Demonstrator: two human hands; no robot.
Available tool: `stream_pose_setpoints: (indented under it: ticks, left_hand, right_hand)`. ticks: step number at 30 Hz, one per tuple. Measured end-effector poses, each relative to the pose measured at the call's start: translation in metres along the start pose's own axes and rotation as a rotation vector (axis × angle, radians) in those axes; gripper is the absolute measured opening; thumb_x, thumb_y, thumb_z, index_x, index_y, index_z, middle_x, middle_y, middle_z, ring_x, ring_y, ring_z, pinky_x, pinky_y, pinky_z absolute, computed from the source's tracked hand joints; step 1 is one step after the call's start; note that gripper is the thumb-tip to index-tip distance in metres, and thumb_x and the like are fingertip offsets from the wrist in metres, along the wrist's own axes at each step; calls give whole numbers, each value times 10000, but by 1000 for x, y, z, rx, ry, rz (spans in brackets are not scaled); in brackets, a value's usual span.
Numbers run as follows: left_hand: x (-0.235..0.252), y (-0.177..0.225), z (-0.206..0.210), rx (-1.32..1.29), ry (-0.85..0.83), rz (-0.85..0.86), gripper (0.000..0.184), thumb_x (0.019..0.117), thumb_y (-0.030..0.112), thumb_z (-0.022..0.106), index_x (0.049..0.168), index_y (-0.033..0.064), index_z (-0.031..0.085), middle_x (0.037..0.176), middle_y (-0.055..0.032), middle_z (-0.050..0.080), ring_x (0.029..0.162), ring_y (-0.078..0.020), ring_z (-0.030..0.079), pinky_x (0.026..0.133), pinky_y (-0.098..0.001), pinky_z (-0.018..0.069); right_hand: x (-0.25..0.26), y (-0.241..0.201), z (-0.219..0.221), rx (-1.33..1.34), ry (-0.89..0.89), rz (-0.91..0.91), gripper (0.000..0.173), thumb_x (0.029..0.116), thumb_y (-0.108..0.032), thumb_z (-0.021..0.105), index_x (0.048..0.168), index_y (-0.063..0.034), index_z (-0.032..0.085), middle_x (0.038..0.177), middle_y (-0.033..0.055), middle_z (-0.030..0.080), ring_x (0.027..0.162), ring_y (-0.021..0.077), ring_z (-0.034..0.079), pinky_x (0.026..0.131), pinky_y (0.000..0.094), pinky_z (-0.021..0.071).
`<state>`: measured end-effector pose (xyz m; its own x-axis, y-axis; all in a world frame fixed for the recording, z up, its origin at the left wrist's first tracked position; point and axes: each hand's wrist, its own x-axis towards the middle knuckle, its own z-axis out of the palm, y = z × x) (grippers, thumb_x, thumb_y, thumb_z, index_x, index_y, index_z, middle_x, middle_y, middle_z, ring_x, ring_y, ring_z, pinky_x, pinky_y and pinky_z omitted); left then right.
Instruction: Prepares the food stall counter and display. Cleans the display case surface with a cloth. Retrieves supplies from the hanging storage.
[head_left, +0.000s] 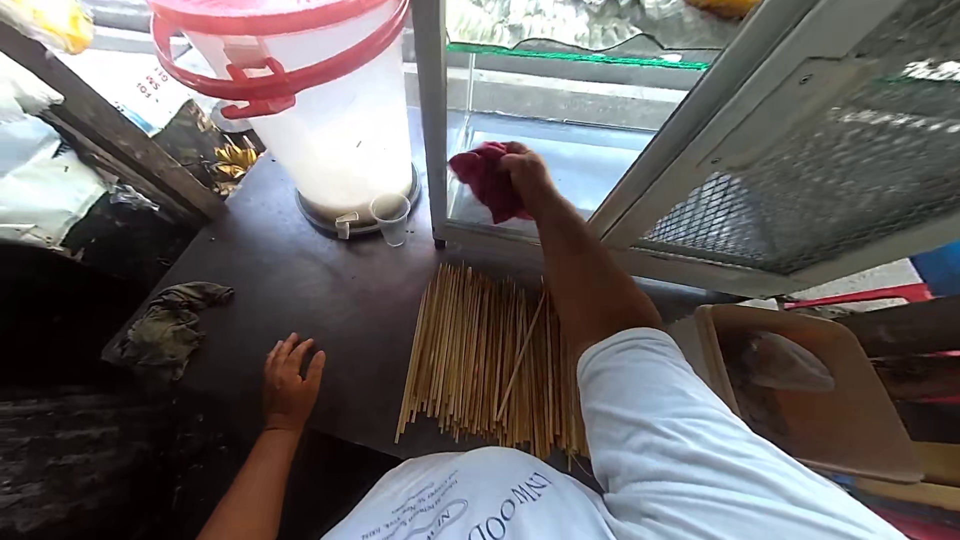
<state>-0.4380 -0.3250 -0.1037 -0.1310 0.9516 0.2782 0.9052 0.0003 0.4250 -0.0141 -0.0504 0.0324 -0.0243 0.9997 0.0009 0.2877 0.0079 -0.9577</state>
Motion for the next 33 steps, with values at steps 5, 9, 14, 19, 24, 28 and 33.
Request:
stream_pose_setpoints:
  ticks: [5,9,14,19,24,28,33]
  left_hand:
    - [2,1,1,-4,23,2,543,1028,435,470,1246,-3,705,1426,-272,571,1372,-489,485,1196,-574,304]
    - [2,1,1,-12,15,-26,542,1024,447,477,1247,10,708,1431,-261,571,1378,-475,484,1196,-569,309]
    - [2,-1,1,-24,-7,-53,533,1023,446,487,1260,20,705,1454,-240,560,1401,-455,466,1206,-571,294]
    - [2,2,1,-30,-9,-59,532,1024,442,492,1263,14,701,1445,-249,564,1393,-464,471,1201,-578,300]
    - [2,-1,0,-13,-22,-68,525,1032,450,494,1272,31,701,1458,-223,563,1408,-435,468,1209,-569,294]
    - [0,-2,1,-36,-25,-68,533,1036,451,494,1272,19,696,1470,-237,546,1418,-450,447,1206,-571,294]
    - [2,1,-1,-61,-25,-84,499,1030,417,515,1247,12,709,1464,-230,553,1418,-437,449,1204,-565,302]
  right_hand:
    - [0,25,49,-775,-141,16,442,925,-321,656,1349,-194,667,1424,171,591,1352,425,509,1018,713,417]
    - [-1,14,65,-667,-225,17,356,966,-305,625,1261,-122,700,1310,190,661,1278,401,584,1019,701,431]
    - [-3,12,48,-160,-256,171,425,862,-113,680,1274,-23,625,1066,194,675,917,294,657,792,515,548]
    - [-87,-12,73,-228,-663,19,386,911,-97,686,1288,-29,644,1160,159,695,1008,250,685,888,489,563]
    - [-90,-25,134,-609,-601,-251,578,1050,-401,569,1562,-172,430,1314,179,663,1186,373,653,996,626,502]
    - [-46,-8,156,-696,-376,-186,484,1080,-264,476,1548,-145,446,1272,194,681,1198,397,646,1001,632,491]
    - [-71,5,159,-705,-191,-742,237,1029,-149,560,1147,-67,748,1149,148,747,1157,345,684,999,559,513]
